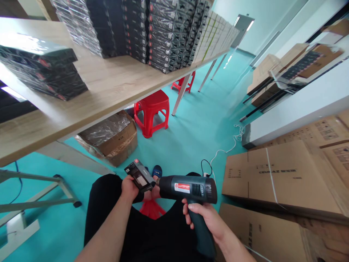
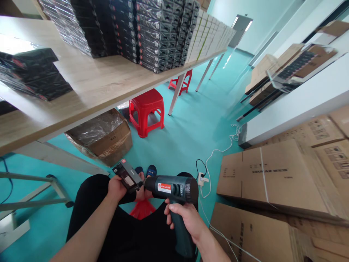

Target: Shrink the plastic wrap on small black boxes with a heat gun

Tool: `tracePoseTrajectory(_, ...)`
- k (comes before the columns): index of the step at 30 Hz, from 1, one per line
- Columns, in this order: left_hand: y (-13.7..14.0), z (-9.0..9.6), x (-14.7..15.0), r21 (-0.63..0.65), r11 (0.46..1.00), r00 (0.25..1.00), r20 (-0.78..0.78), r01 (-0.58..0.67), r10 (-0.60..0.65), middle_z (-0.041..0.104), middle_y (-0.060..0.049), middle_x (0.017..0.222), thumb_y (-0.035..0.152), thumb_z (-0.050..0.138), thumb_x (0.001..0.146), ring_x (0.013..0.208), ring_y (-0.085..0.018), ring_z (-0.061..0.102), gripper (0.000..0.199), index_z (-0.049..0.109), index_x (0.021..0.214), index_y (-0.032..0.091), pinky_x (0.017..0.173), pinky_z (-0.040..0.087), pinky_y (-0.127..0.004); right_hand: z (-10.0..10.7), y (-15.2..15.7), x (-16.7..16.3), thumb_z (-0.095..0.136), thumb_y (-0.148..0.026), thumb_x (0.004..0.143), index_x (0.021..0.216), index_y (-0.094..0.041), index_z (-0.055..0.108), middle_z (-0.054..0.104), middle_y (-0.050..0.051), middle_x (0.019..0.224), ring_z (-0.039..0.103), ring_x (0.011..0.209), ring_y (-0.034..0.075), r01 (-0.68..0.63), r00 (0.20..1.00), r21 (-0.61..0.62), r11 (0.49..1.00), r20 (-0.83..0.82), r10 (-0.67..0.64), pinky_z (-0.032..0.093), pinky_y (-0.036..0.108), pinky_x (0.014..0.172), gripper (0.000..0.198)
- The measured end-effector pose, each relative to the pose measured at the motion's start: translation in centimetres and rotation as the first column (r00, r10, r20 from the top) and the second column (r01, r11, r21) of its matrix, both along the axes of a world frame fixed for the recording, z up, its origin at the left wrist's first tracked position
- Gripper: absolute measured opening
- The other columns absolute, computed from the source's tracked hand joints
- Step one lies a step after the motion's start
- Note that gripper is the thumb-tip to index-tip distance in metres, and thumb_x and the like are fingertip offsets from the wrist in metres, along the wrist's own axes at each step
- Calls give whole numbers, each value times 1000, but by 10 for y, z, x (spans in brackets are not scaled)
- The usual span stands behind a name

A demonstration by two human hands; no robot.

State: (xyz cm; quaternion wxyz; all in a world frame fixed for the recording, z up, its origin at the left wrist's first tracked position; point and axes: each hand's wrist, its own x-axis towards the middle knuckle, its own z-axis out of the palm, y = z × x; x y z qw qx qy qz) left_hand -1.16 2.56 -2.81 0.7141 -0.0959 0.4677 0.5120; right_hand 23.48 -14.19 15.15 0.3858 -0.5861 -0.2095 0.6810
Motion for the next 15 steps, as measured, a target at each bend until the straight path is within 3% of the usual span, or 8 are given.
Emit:
tracePoseTrajectory(6,-1,0,2,-24,999,998,61,26,-24,64,-6,68,15,47,61,72,-27,68,28,61,85,17,74,56,-47,-3,-2,-5,67,-33,76,103,-13,68,68,8,84,61,62,16,-112,993,-27,993,-24,112,48,27,55,33)
tracePoseTrajectory(11,-3,2,3,-97,992,996,63,76,-70,64,-6,68,18,47,64,65,-26,68,26,61,85,16,69,57,-47,-5,-2,1,65,-36,79,101,-14,69,67,7,83,60,63,16,10,995,-16,1000,100,-9,48,28,55,31)
tracePoseTrajectory(15,-5,6,5,-171,976,986,119,133,-114,65,-8,69,17,47,66,63,-27,67,27,61,89,15,66,57,-47,-1,-8,4,64,-31,78,102,-13,68,68,8,82,62,61,16,-99,995,-61,993,-18,98,47,26,53,31)
